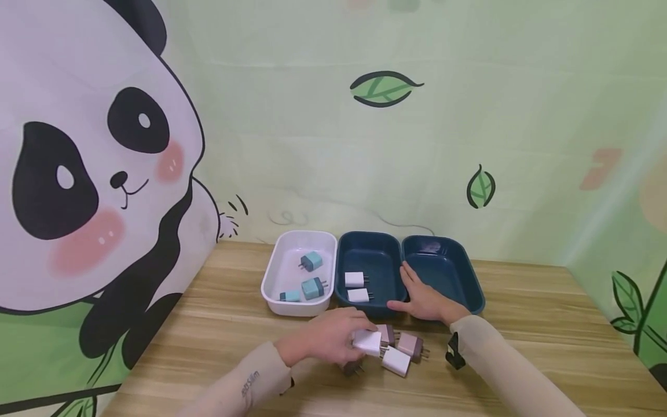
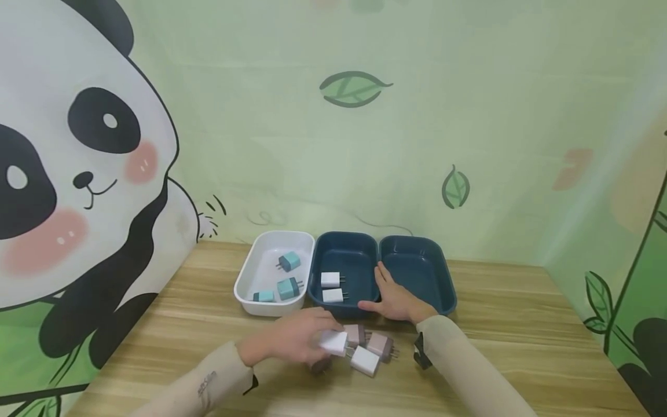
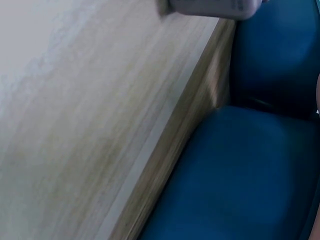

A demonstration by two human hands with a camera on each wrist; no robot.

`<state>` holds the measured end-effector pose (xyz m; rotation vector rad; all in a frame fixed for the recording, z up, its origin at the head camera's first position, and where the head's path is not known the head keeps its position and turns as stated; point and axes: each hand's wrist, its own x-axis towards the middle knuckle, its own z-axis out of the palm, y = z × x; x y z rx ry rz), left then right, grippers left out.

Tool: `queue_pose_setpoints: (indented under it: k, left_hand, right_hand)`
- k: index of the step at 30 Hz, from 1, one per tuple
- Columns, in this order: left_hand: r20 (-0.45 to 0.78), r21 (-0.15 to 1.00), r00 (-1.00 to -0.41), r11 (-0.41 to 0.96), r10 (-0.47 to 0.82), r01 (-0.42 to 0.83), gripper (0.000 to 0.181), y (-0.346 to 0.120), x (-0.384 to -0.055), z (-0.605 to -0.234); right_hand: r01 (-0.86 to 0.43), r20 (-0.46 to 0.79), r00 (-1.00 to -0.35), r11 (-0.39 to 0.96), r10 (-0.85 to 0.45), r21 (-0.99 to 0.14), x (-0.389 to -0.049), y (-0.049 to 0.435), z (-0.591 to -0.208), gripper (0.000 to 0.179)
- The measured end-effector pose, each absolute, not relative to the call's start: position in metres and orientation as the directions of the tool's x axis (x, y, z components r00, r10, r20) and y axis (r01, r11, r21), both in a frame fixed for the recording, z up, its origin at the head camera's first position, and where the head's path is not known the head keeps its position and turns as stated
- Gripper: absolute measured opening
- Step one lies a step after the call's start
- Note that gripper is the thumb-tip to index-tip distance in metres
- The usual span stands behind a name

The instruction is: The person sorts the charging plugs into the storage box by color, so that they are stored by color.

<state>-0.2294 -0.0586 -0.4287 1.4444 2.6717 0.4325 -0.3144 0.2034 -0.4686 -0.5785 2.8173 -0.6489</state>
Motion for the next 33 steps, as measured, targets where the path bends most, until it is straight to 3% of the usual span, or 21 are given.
queue_pose_setpoints:
  k: [23, 33]
  left_hand:
    - [0.201, 0.27, -0.658, 0.604, 0.726, 0.75, 0.039, -0.067, -0.254, -0.409]
    - [0.2, 0.281, -0.716, 0.661, 0.668, 0.695, 0.042, -0.063, -0.27, -0.406]
  right_hand:
    - [-0.332, -0.102, -0.902, 0.826, -0.419, -0.455, -0.315, 0.204, -0.468, 0.105]
    - [-0.336, -0.099, -0.901, 0.823, -0.423, -0.459, -0.314, 0.204, -0.467, 0.104]
